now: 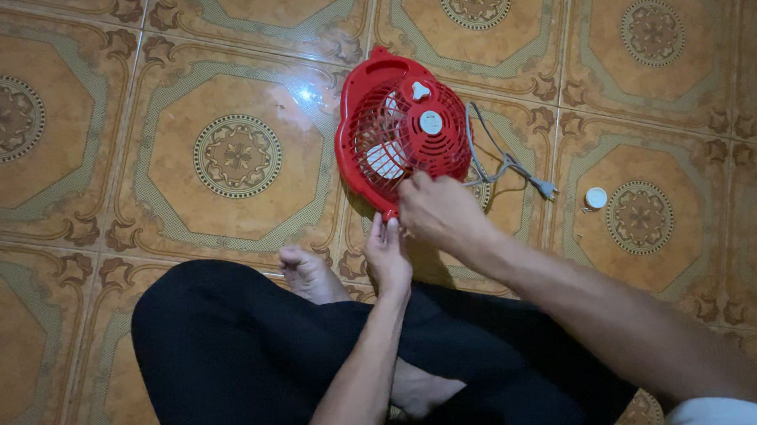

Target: The person disassembles a red bird-shaped electric fan by removing the front grille and separating the housing to access the blades. They then reassemble the fan by aligning the parts and snapping the housing back together.

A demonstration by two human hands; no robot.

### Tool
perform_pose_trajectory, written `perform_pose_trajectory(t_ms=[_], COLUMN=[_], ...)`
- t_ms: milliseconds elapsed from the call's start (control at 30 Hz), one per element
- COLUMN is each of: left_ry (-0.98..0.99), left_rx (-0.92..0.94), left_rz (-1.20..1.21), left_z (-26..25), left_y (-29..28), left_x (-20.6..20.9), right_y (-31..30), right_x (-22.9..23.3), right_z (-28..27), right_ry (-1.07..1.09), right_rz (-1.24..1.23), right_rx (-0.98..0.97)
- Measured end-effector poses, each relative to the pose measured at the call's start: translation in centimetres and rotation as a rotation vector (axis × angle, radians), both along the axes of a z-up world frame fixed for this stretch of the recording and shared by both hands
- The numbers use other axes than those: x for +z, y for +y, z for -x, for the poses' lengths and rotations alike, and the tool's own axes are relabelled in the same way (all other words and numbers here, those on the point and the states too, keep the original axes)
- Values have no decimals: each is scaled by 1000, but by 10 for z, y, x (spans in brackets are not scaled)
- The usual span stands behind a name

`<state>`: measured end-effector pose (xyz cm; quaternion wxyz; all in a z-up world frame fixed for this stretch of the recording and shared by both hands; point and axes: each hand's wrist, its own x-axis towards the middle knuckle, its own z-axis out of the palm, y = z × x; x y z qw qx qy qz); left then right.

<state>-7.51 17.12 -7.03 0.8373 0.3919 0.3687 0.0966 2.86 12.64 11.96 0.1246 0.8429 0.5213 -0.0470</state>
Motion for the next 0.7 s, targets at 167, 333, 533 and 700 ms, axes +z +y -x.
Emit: perform_pose_trajectory(t_ms=[167, 333, 533, 700], left_ry=[68, 115, 243, 191], left_rx=[-22, -33, -54, -40], left_rz=[-167, -153, -113, -108], left_z=[-1, -2, -3, -2], left_y=[2, 6, 5, 6], left_x=[7, 13, 12, 6], right_y=[4, -3, -12, -14], right_x=[4, 5, -6, -2], right_z=[-3, -4, -11, -4], right_ry=[22, 73, -22, -3], right_rz=[86, -122, 88, 31], right_rx=[-107, 24, 38, -65])
